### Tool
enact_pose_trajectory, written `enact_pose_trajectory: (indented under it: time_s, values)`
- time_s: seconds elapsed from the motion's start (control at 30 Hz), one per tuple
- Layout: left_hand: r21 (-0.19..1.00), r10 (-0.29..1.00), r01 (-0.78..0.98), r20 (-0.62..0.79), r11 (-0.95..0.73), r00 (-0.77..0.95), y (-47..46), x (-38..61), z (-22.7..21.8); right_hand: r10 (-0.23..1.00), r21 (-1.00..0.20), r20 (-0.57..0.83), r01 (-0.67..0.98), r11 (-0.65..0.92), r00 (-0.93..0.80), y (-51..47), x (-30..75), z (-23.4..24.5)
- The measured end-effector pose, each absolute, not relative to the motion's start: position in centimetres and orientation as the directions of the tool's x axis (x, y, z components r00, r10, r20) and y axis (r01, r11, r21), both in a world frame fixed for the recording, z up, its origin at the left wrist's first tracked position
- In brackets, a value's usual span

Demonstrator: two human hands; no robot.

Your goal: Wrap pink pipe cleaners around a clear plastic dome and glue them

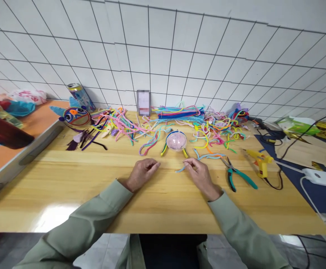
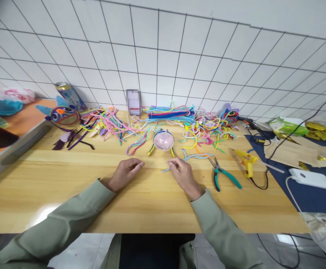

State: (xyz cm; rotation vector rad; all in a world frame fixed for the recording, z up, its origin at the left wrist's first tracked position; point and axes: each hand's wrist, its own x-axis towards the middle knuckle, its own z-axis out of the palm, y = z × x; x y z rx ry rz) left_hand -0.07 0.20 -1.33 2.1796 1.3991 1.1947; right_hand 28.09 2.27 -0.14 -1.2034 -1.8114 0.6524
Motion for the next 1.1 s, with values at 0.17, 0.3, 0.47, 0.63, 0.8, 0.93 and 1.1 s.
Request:
enact_pose_trajectory:
  time_s: [0.17,0.3,0.47,0.63,0.8,0.93,1.1]
  values:
    - [0.635,0.837,0.591,0.530,-0.498,0.136,0.4,0.5,-1.4,0.909,-0.780,0.403,0.479,0.403,-0.108,2.8,28.4,2.2]
    - [0.635,0.805,0.570,0.587,-0.522,0.084,1.6,1.7,-1.2,0.890,-0.770,0.453,0.480,0.420,-0.052,5.2,28.3,3.7]
    - [0.623,0.783,0.587,0.621,-0.517,0.031,6.0,3.3,-1.7,0.903,-0.757,0.427,0.527,0.385,-0.046,9.0,27.9,1.8]
    - [0.588,0.852,0.663,0.502,-0.464,0.151,9.0,4.0,-2.5,0.925,-0.754,0.363,0.547,0.364,-0.115,9.5,27.9,-0.7]
    - [0.562,0.822,0.630,0.519,-0.536,0.235,8.8,3.8,-2.6,0.901,-0.744,0.418,0.526,0.414,-0.118,7.9,27.6,-1.5]
    - [0.551,0.767,0.574,0.596,-0.606,0.237,8.3,3.6,-2.7,0.881,-0.732,0.466,0.524,0.436,-0.082,6.7,27.2,-1.5]
    - [0.521,0.735,0.570,0.635,-0.636,0.240,8.0,3.5,-2.6,0.853,-0.669,0.505,0.565,0.483,-0.131,6.0,27.2,-0.7]
